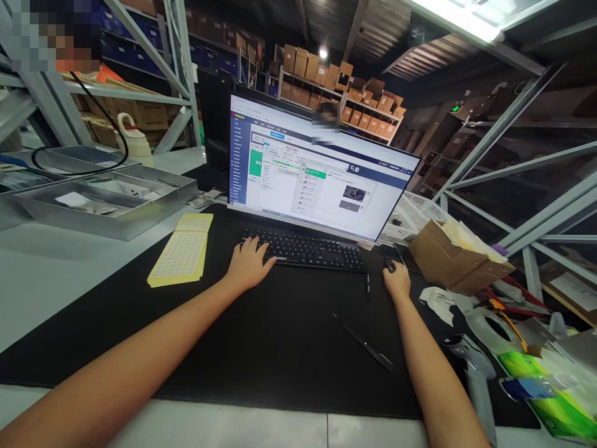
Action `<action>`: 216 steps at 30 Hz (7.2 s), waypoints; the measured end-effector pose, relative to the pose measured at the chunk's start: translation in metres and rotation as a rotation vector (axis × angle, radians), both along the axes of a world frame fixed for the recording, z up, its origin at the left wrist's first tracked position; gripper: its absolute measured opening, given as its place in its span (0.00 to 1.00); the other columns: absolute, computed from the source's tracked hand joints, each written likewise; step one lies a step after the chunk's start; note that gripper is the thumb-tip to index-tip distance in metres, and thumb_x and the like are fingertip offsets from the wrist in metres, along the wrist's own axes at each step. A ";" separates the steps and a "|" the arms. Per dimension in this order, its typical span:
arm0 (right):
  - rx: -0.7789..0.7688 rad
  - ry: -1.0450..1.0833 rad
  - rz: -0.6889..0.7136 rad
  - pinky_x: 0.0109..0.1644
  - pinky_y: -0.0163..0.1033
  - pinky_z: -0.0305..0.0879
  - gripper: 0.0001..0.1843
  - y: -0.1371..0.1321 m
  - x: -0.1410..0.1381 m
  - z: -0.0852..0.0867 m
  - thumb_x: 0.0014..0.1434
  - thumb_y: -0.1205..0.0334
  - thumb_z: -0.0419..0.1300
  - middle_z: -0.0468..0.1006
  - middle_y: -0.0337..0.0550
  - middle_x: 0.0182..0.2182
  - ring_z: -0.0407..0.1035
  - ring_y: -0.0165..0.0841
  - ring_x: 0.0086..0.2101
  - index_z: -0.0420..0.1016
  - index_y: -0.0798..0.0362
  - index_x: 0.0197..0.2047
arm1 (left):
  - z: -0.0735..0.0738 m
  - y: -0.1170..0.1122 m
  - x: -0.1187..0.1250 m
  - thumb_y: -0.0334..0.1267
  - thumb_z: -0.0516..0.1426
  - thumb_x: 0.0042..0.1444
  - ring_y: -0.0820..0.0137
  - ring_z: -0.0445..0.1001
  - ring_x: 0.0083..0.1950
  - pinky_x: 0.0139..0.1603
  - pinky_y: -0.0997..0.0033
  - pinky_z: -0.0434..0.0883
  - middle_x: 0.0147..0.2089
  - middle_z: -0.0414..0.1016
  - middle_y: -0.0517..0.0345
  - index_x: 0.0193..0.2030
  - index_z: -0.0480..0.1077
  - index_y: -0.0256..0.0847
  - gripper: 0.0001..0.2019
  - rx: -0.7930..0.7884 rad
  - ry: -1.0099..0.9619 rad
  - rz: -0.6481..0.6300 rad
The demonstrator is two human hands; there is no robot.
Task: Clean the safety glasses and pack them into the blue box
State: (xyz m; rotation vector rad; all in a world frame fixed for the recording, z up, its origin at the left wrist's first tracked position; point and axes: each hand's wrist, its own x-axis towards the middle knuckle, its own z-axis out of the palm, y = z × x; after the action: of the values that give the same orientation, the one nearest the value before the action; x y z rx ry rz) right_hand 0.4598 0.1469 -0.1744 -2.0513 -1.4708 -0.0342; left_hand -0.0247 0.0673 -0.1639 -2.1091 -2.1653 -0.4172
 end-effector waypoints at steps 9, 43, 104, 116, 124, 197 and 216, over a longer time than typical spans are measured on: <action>-0.003 -0.010 0.009 0.73 0.52 0.61 0.31 0.003 0.003 -0.003 0.66 0.61 0.57 0.71 0.62 0.69 0.66 0.52 0.68 0.76 0.62 0.69 | -0.002 0.001 -0.001 0.53 0.48 0.75 0.43 0.52 0.83 0.80 0.40 0.55 0.81 0.55 0.35 0.78 0.64 0.34 0.33 0.007 0.011 -0.006; -0.008 0.015 0.026 0.73 0.49 0.60 0.31 0.005 0.006 -0.005 0.64 0.59 0.56 0.71 0.59 0.69 0.67 0.50 0.67 0.79 0.60 0.67 | -0.003 0.001 -0.002 0.52 0.48 0.75 0.43 0.51 0.83 0.79 0.39 0.56 0.80 0.56 0.35 0.78 0.65 0.34 0.32 0.022 0.000 -0.017; -0.126 -0.031 -0.092 0.70 0.49 0.65 0.32 -0.009 0.021 0.013 0.66 0.58 0.58 0.70 0.57 0.70 0.69 0.51 0.66 0.77 0.56 0.70 | 0.005 -0.006 0.001 0.51 0.49 0.76 0.44 0.49 0.84 0.81 0.39 0.53 0.81 0.54 0.36 0.78 0.64 0.35 0.31 -0.023 -0.021 -0.003; -0.154 -0.047 -0.102 0.71 0.55 0.65 0.32 -0.011 0.014 0.013 0.68 0.57 0.55 0.67 0.56 0.72 0.68 0.54 0.67 0.75 0.55 0.72 | 0.005 -0.005 0.002 0.51 0.50 0.76 0.43 0.50 0.83 0.81 0.38 0.53 0.81 0.54 0.35 0.79 0.63 0.35 0.31 -0.015 -0.046 -0.010; -0.106 -0.047 -0.071 0.72 0.52 0.63 0.33 -0.008 0.019 0.008 0.67 0.57 0.54 0.69 0.58 0.70 0.68 0.52 0.67 0.75 0.59 0.71 | 0.005 -0.007 0.002 0.51 0.50 0.76 0.43 0.50 0.84 0.81 0.38 0.52 0.82 0.53 0.35 0.79 0.63 0.34 0.32 -0.019 -0.052 -0.018; -0.090 -0.001 -0.067 0.72 0.51 0.63 0.31 -0.007 0.018 0.005 0.66 0.58 0.56 0.69 0.57 0.71 0.68 0.51 0.66 0.78 0.57 0.69 | -0.005 0.000 -0.002 0.50 0.50 0.74 0.44 0.59 0.78 0.77 0.43 0.60 0.77 0.61 0.34 0.75 0.68 0.31 0.31 0.072 -0.015 -0.052; -0.080 -0.262 0.729 0.73 0.52 0.62 0.27 -0.068 -0.302 0.047 0.74 0.59 0.56 0.74 0.61 0.67 0.67 0.48 0.67 0.75 0.62 0.70 | 0.002 -0.010 -0.001 0.49 0.54 0.75 0.46 0.61 0.76 0.77 0.46 0.61 0.77 0.63 0.37 0.73 0.70 0.33 0.28 0.080 -0.086 -0.063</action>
State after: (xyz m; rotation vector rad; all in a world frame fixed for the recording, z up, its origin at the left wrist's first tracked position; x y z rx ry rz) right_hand 0.1574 0.0789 -0.1270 -1.4910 -2.3339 0.0531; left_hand -0.0262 0.0568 -0.1620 -2.1589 -2.0927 -0.6010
